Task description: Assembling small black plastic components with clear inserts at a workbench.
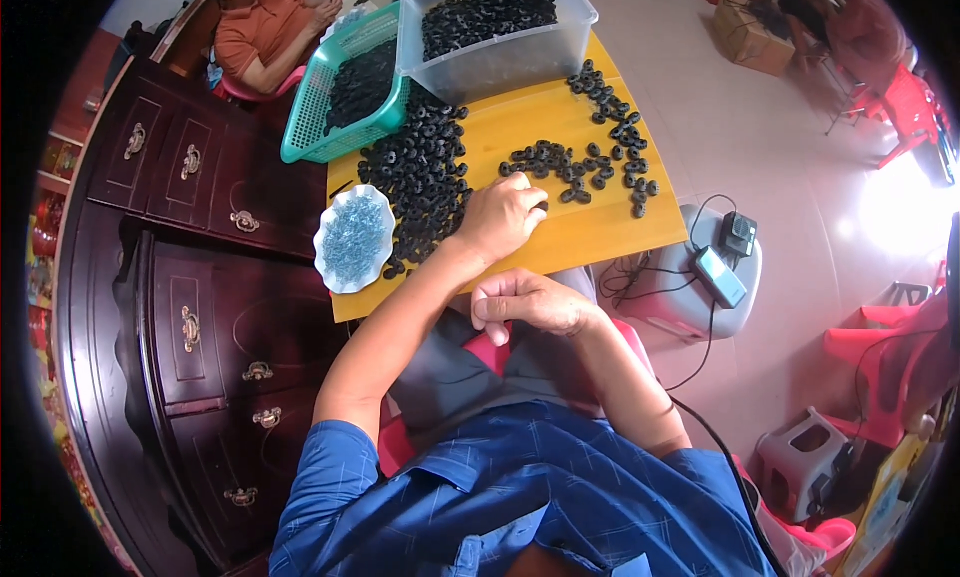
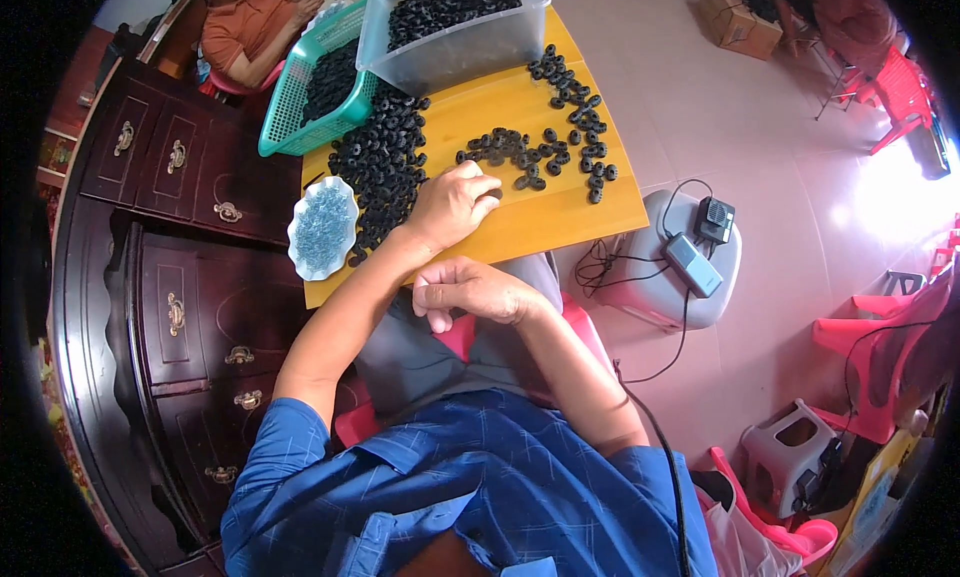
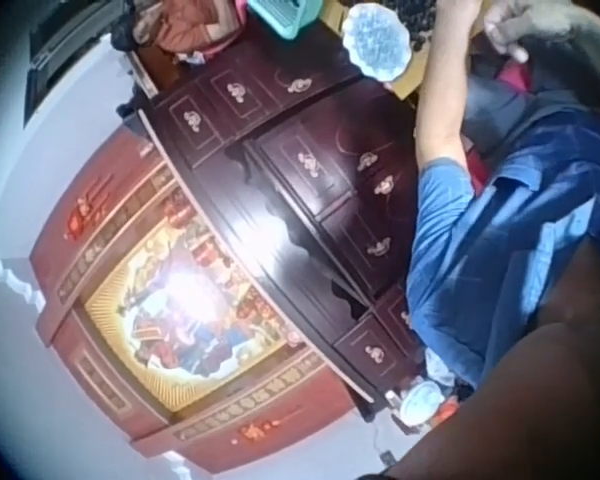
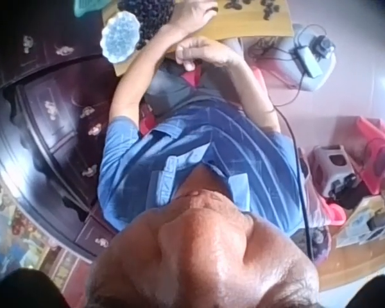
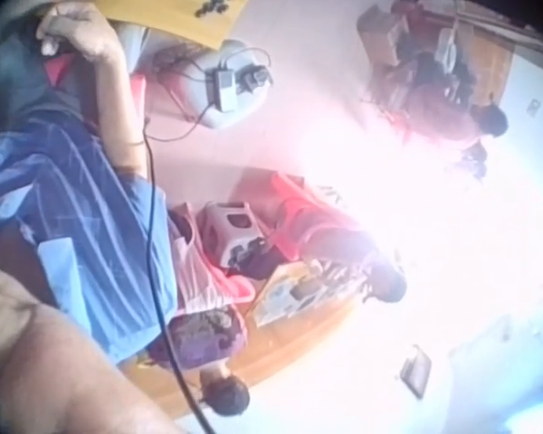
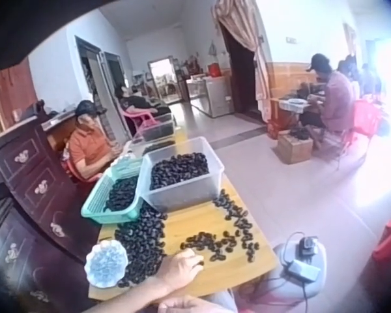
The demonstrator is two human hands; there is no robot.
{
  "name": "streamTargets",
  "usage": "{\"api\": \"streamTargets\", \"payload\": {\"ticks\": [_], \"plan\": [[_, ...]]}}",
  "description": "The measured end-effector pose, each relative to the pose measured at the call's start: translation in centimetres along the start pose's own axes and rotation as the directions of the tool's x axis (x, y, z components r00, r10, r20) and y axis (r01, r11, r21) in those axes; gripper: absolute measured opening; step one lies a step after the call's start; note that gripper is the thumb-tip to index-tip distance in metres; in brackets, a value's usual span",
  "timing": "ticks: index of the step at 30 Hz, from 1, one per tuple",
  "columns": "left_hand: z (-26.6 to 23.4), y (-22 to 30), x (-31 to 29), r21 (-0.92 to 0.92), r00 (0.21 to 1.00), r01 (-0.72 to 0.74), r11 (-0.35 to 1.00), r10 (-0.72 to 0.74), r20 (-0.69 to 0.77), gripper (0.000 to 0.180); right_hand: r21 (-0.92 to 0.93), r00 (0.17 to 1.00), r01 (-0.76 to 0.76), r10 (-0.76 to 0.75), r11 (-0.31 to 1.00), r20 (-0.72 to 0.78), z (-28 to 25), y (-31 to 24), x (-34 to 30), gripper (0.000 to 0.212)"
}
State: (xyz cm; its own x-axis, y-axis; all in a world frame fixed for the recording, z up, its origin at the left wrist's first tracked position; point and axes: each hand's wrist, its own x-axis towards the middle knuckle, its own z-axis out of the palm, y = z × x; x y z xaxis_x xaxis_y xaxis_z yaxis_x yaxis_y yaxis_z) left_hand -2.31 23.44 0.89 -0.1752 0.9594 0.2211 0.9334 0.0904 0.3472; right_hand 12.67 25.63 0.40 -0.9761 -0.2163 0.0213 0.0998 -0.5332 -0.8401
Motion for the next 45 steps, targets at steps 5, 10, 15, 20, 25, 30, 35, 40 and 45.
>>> {"api": "streamTargets", "payload": {"ticks": [5, 10, 15, 20, 25, 30, 35, 40, 45], "plan": [[0.2, 0.2, 0.2, 0.059, 1.000, 0.002, 0.998, -0.001, -0.009, 0.013, -0.005, 1.000, 0.012, -0.012, 1.000, 0.003, 0.0, -0.1, 0.0, 0.025], [-1.7, 0.1, -0.8, -0.287, 0.974, 0.000, 0.958, -0.065, -0.217, 0.009, 0.067, 0.992, 0.045, -0.037, 0.997, -0.122, 0.0, -0.2, -0.1, 0.025], [-5.0, -1.0, -6.0, -0.586, 0.934, 0.142, 0.798, -0.304, -0.187, 0.008, 0.112, 0.971, 0.129, -0.102, 0.985, -0.216, -0.2, -0.3, -0.1, 0.024], [-6.5, -1.4, -13.0, -0.801, 0.839, 0.249, 0.545, -0.534, -0.102, 0.013, -0.136, 0.851, 0.178, -0.222, 0.975, -0.477, -2.7, -3.4, -0.5, 0.023], [-6.0, -1.5, -16.8, -0.868, 0.799, 0.280, 0.411, -0.600, -0.026, 0.017, -0.801, 0.357, -0.407, -0.730, 0.440, -0.583, -10.3, -11.1, 1.2, 0.022], [-4.8, -1.5, -18.5, -0.922, 0.818, 0.238, 0.307, -0.574, 0.020, 0.023, -0.710, 0.331, -0.674, -0.777, 0.203, -0.536, -16.4, -14.3, 3.3, 0.017], [-4.5, -1.2, -18.8, -0.951, 0.817, 0.208, 0.228, -0.575, 0.041, 0.021, -0.606, 0.447, -0.795, -0.658, 0.019, -0.606, -18.9, -14.5, 5.4, 0.019], [-4.1, -1.2, -19.0, -0.963, 0.817, 0.224, 0.150, -0.568, 0.102, 0.021, -0.597, 0.479, -0.801, -0.636, -0.036, -0.604, -21.0, -13.1, 6.3, 0.021], [-3.5, -1.6, -19.1, -0.967, 0.807, 0.226, 0.114, -0.578, 0.121, 0.021, -0.552, 0.462, -0.831, -0.629, -0.062, -0.625, -22.1, -12.6, 7.1, 0.020]]}}
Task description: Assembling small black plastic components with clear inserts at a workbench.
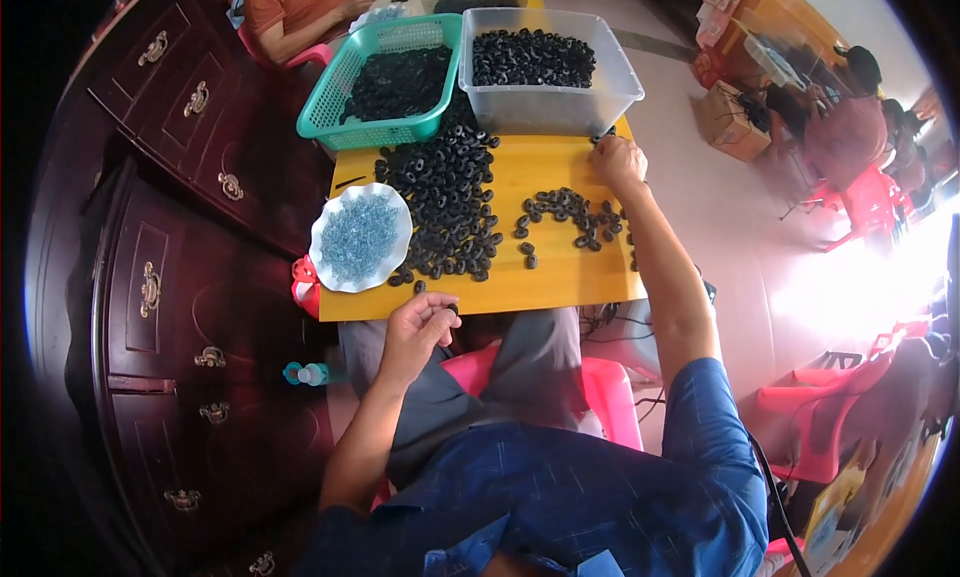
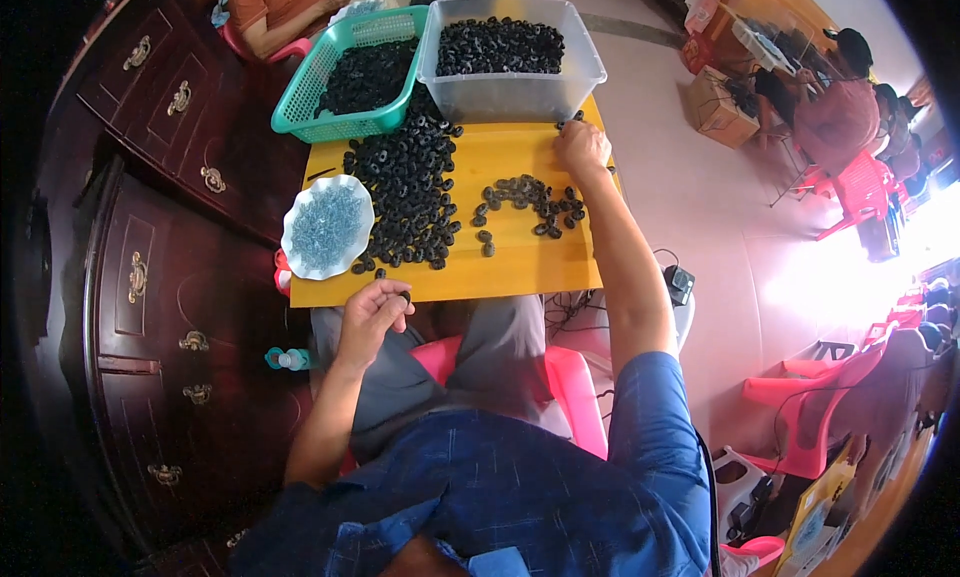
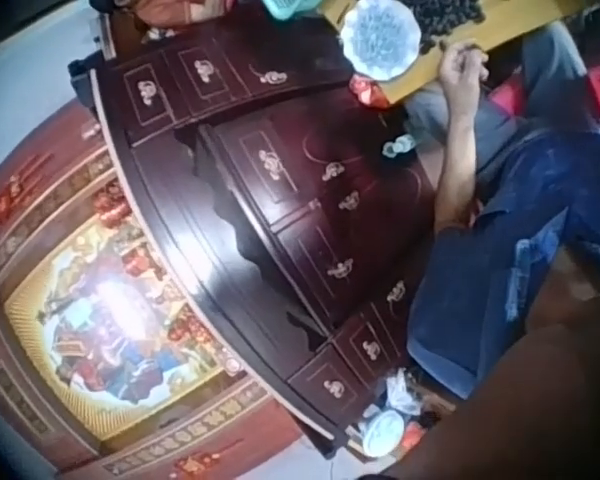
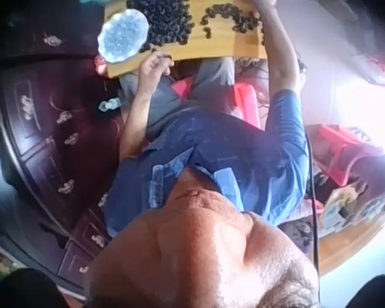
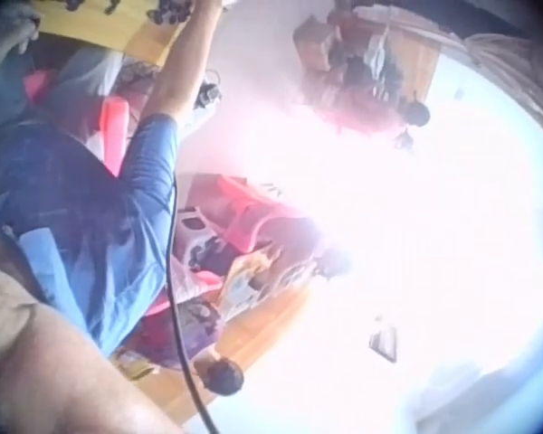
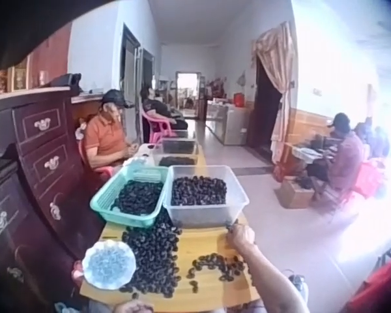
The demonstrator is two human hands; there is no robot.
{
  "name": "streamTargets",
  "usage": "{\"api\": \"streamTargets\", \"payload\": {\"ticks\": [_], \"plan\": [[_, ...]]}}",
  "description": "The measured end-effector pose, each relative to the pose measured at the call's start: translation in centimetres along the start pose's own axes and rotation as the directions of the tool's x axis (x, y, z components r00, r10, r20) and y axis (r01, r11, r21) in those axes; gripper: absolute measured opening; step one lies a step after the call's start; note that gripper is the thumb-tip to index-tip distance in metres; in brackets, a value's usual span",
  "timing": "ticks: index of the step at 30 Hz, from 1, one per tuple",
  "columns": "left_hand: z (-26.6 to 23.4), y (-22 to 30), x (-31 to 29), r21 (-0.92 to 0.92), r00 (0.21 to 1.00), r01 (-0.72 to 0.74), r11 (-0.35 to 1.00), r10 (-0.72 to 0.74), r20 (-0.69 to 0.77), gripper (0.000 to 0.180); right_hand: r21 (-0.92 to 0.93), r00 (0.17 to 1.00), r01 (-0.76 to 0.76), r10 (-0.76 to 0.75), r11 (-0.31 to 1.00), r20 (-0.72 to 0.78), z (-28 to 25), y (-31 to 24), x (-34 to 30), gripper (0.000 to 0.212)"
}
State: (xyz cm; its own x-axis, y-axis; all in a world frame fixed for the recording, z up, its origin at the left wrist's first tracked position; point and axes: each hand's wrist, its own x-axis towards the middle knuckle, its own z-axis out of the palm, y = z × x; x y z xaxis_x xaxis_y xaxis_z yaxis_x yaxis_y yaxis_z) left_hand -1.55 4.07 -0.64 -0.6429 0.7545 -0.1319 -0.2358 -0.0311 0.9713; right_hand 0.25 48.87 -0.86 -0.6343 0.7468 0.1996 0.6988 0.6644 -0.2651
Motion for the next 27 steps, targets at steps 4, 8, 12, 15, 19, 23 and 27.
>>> {"api": "streamTargets", "payload": {"ticks": [4, 8, 12, 15, 19, 23, 27], "plan": [[-0.4, -0.1, 0.1, 0.026, 1.000, -0.004, 1.000, 0.004, -0.016, 0.022, -0.131, 0.998, 0.056, -0.051, 0.990, 0.038, 0.7, -0.7, 0.1, 0.021], [-0.2, 0.6, 0.4, -0.002, 0.998, -0.023, 1.000, 0.023, -0.056, 0.028, -0.165, 0.990, 0.140, -0.135, 0.976, 0.038, 0.5, -0.7, -0.8, 0.023], [-0.9, 0.4, 0.9, -0.050, 0.998, -0.026, 0.998, 0.023, -0.055, 0.026, -0.035, 0.988, 0.149, -0.147, 0.988, 0.048, -3.6, -3.4, -4.0, 0.023], [-1.1, 0.8, 0.6, -0.105, 0.997, -0.028, 0.994, 0.021, -0.068, 0.023, 0.211, 0.961, 0.271, -0.277, 0.939, 0.002, -4.8, -5.1, -8.3, 0.024], [-1.2, 0.4, 0.4, -0.191, 0.997, -0.029, 0.981, 0.015, -0.076, 0.025, 0.718, 0.923, 0.198, -0.373, 0.667, 0.092, -6.1, -8.8, -15.2, 0.016], [-2.2, -0.6, -0.1, -0.280, 0.998, -0.029, 0.959, 0.011, -0.064, 0.018, 0.933, 0.853, -0.052, -0.469, 0.356, 0.227, -4.0, -11.0, -20.8, 0.010], [-2.7, -0.2, -0.4, -0.433, 1.000, 0.014, 0.901, -0.001, 0.030, 0.015, 0.929, 0.800, -0.199, -0.496, 0.312, 0.338, -4.1, -13.5, -24.5, 0.011]]}}
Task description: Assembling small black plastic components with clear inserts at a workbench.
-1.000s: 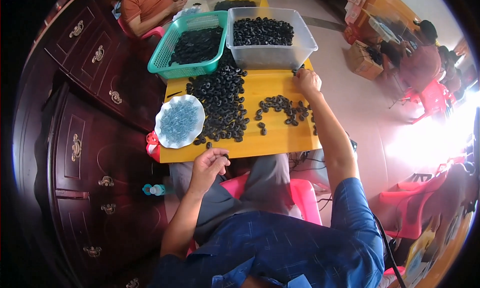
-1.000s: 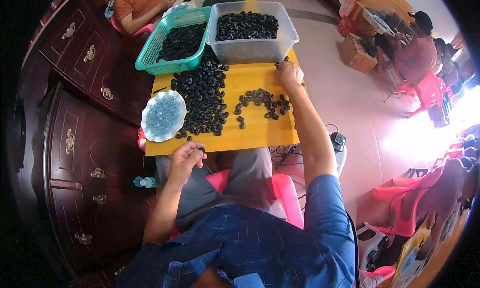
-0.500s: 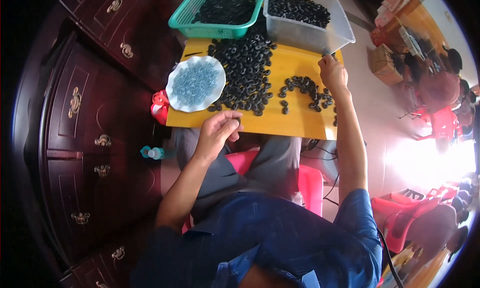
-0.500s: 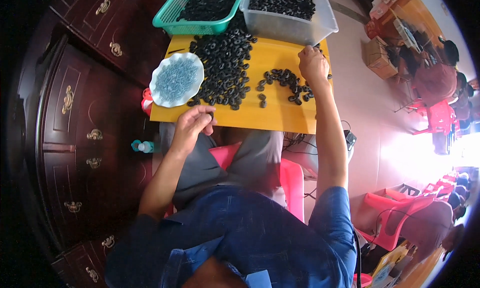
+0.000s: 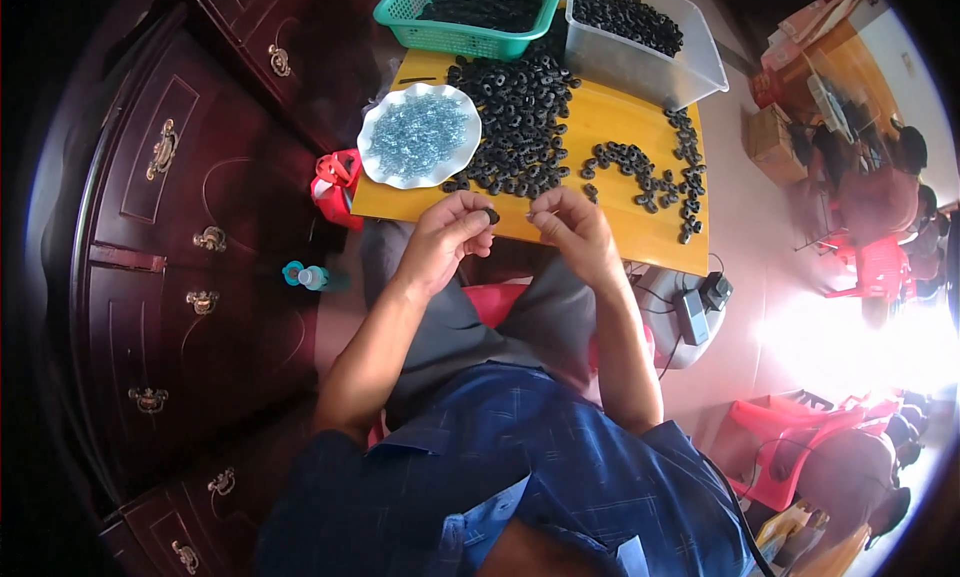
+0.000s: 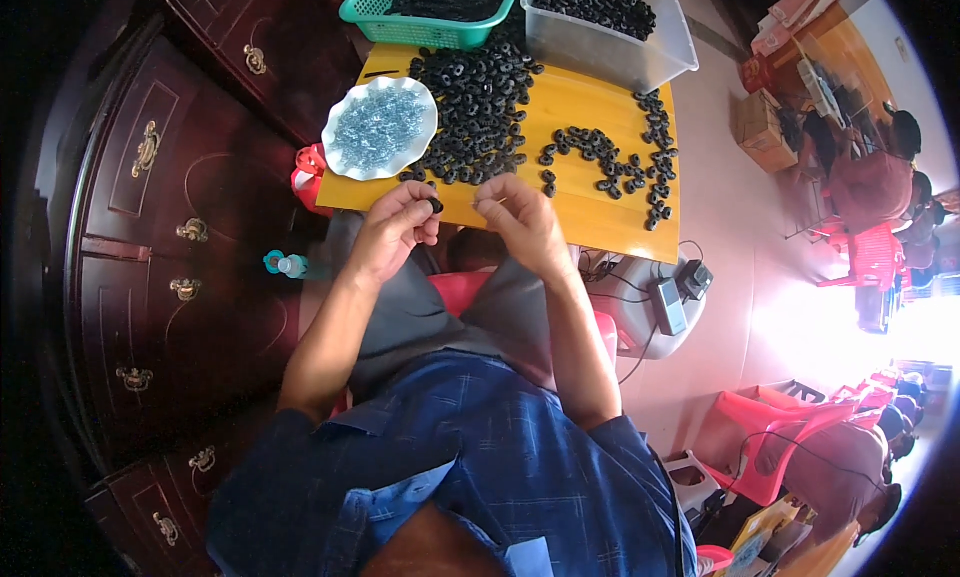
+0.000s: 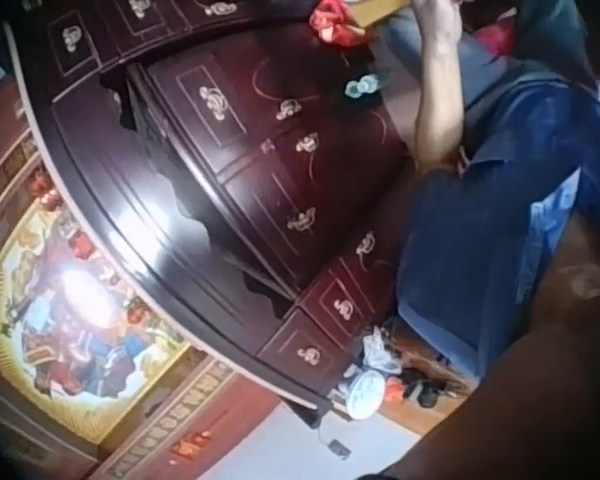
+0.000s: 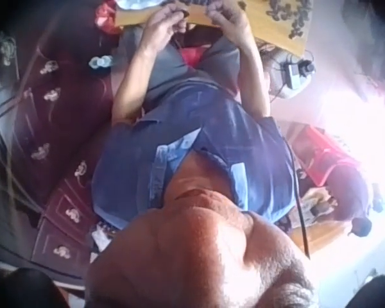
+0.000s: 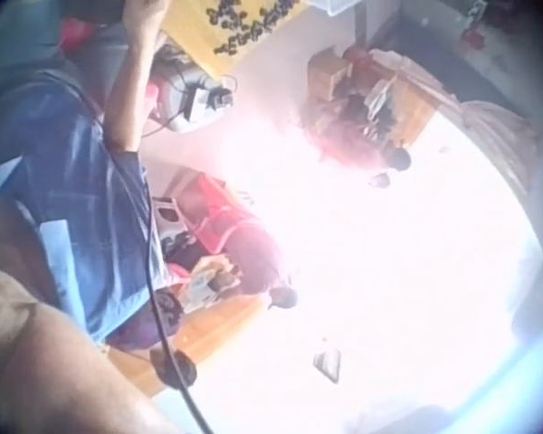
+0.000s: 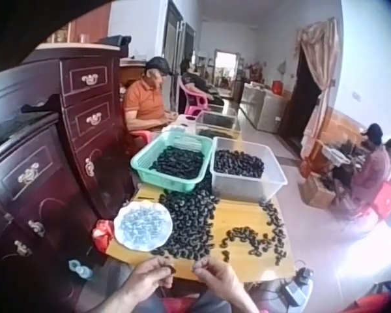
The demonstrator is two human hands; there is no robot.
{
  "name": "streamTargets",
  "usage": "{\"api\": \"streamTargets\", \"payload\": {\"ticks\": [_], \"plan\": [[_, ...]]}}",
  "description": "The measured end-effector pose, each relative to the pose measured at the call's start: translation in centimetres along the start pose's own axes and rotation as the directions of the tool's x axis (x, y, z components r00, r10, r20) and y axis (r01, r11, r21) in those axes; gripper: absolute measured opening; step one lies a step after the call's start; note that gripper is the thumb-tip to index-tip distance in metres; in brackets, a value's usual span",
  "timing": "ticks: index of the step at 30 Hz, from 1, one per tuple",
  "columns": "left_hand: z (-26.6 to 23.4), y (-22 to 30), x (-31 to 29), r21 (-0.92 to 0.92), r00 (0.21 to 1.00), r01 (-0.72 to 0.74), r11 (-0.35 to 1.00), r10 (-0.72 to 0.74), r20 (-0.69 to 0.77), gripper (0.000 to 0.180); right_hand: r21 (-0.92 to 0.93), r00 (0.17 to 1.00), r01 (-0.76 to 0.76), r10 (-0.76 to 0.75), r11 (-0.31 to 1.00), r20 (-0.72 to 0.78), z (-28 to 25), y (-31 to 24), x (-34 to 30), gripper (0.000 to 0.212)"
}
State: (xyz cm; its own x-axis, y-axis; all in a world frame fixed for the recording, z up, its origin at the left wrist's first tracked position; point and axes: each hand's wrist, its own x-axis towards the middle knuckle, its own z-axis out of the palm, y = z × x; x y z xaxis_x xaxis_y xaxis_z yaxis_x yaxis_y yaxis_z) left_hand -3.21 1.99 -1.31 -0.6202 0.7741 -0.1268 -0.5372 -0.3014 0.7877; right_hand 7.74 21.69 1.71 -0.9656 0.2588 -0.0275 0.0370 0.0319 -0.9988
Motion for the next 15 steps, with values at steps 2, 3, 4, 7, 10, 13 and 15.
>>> {"api": "streamTargets", "payload": {"ticks": [2, 3, 4, 7, 10, 13, 15], "plan": [[0.2, 0.2, -0.3, -0.006, 1.000, 0.001, 1.000, -0.001, -0.011, 0.015, -0.025, 1.000, -0.002, 0.002, 1.000, 0.010, 0.8, -0.1, -0.2, 0.011], [0.2, 0.3, -0.4, -0.012, 1.000, 0.004, 1.000, -0.004, -0.023, 0.015, 0.008, 1.000, 0.020, -0.020, 1.000, 0.008, 1.2, -0.2, -0.2, 0.011], [0.2, 0.3, -0.4, -0.013, 1.000, 0.004, 1.000, -0.004, -0.023, 0.015, 0.041, 0.999, 0.040, -0.040, 0.998, 0.004, 1.5, -0.4, -0.3, 0.011], [0.4, 0.3, -0.4, -0.002, 1.000, -0.003, 1.000, 0.003, 0.006, 0.015, 0.037, 0.999, 0.036, -0.038, 0.999, 0.037, 1.9, -1.0, -0.4, 0.012], [0.6, 0.4, -0.6, 0.011, 1.000, 0.003, 1.000, -0.004, 0.025, 0.015, 0.067, 0.998, 0.031, -0.034, 0.997, 0.047, 2.2, -1.0, -0.4, 0.012], [0.7, 0.3, -0.4, 0.052, 0.999, -0.001, 0.999, -0.002, 0.050, 0.015, 0.065, 0.999, 0.037, -0.040, 0.997, 0.037, 2.2, -1.1, -0.5, 0.012], [0.8, 0.2, -0.3, 0.162, 1.000, 0.003, 0.987, -0.006, 0.016, 0.014, 0.024, 0.999, 0.040, -0.040, 0.999, 0.011, 2.1, -0.8, -0.5, 0.012]]}}
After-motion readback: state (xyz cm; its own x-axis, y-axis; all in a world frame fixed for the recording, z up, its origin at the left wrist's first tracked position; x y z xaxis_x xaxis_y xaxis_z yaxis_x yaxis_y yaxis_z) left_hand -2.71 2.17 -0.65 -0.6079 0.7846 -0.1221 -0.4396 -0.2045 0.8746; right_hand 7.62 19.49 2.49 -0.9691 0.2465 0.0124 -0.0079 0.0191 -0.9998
